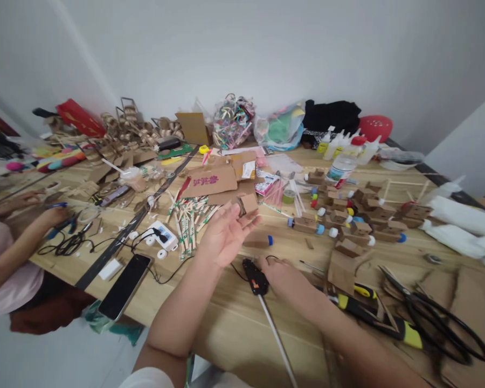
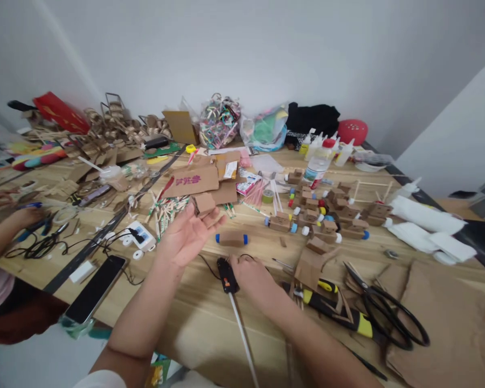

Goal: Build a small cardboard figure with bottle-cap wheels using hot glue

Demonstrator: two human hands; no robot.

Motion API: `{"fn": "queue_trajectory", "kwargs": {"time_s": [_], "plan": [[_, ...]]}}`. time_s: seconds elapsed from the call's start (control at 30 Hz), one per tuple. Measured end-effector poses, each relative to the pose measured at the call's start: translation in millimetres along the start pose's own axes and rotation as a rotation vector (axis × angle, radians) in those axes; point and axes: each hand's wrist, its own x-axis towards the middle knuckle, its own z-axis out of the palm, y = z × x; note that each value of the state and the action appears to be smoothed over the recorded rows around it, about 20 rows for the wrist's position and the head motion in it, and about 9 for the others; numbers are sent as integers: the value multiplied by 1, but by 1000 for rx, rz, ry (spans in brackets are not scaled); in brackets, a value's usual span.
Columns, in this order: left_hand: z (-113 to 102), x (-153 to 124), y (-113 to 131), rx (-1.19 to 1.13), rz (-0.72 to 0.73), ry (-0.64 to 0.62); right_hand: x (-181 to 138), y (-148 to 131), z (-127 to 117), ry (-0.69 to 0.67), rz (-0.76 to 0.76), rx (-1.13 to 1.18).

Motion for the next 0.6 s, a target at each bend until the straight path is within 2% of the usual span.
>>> {"fn": "queue_trajectory", "kwargs": {"time_s": [0.13, 0.27, 0.37, 0.5, 0.6], "plan": [[-1, -1, 0, 18, 30, -26, -2, 22, -4, 45, -55, 133], [-3, 0, -2, 65, 82, -33, -10, 47, -18, 280, -236, 475], [-4, 2, -2, 82, 111, -62, -24, 60, -34, 418, -368, 645], [-3, 3, -5, 103, 141, -62, -46, 63, -45, 611, -327, 927], [-1, 3, -11, 150, 172, -44, -55, 52, -42, 634, -415, 1119]]}}
